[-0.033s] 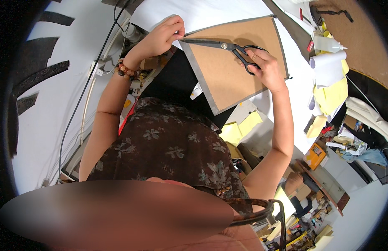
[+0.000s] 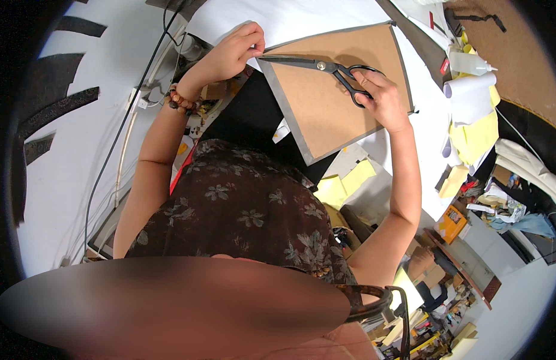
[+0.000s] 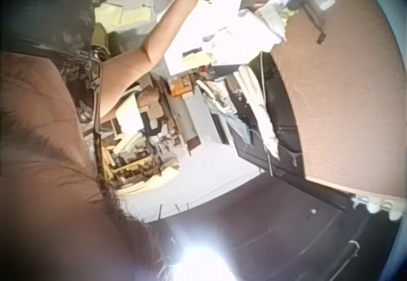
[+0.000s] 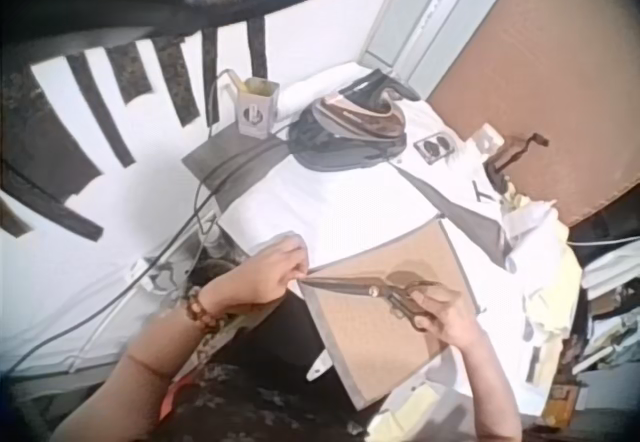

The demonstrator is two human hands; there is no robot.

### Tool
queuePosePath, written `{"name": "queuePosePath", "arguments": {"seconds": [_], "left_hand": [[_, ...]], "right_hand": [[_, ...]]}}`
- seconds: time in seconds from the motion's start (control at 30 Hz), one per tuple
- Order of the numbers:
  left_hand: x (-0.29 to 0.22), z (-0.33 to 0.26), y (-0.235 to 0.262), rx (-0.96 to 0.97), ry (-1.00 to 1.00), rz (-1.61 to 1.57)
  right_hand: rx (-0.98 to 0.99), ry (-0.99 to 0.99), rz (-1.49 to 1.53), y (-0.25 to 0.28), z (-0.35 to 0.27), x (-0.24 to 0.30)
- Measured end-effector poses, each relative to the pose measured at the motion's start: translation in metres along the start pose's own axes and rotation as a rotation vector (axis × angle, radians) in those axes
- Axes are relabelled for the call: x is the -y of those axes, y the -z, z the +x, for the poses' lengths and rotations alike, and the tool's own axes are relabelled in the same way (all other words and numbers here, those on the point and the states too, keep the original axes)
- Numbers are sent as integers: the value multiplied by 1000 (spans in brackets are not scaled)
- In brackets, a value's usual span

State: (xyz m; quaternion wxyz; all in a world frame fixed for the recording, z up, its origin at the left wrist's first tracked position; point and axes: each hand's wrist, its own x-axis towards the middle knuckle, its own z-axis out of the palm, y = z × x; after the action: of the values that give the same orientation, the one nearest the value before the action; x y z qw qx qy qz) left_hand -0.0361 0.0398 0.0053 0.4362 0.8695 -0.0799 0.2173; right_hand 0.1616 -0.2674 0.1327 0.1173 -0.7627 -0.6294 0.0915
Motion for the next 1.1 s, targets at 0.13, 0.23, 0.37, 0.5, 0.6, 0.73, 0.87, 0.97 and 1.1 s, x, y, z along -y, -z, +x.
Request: {"name": "queuePosePath", "arguments": {"seconds": [0.13, 0.23, 0.37, 0.5, 0.6, 0.73, 0.87, 0.97, 1.1], "left_hand": [[-1, 0, 0, 0, 1, 10], [-2, 0, 1, -7, 5, -13], [-4, 0, 1, -12, 6, -13], [-2, 0, 1, -17, 5, -34], [-4, -3, 2, -22, 32, -58], [-17, -9, 3, -131, 124, -160], [-8, -33, -39, -621, 431, -283], [-31, -42, -55, -424, 789, -690], [-44, -30, -64, -417, 916, -1082]], "right_hand": [[0, 18, -42, 2, -1, 1], [7, 18, -88, 4, -1, 4], [10, 20, -120, 4, -3, 5], [-9, 27, -153, 6, -5, 10], [-124, 7, -158, 7, -15, 15], [-479, -341, -137, 4, -78, 0], [-727, -744, -381, -9, -155, -35], [-695, -1054, -453, -24, -193, -45], [-669, -1056, -431, -45, -223, -59]]}}
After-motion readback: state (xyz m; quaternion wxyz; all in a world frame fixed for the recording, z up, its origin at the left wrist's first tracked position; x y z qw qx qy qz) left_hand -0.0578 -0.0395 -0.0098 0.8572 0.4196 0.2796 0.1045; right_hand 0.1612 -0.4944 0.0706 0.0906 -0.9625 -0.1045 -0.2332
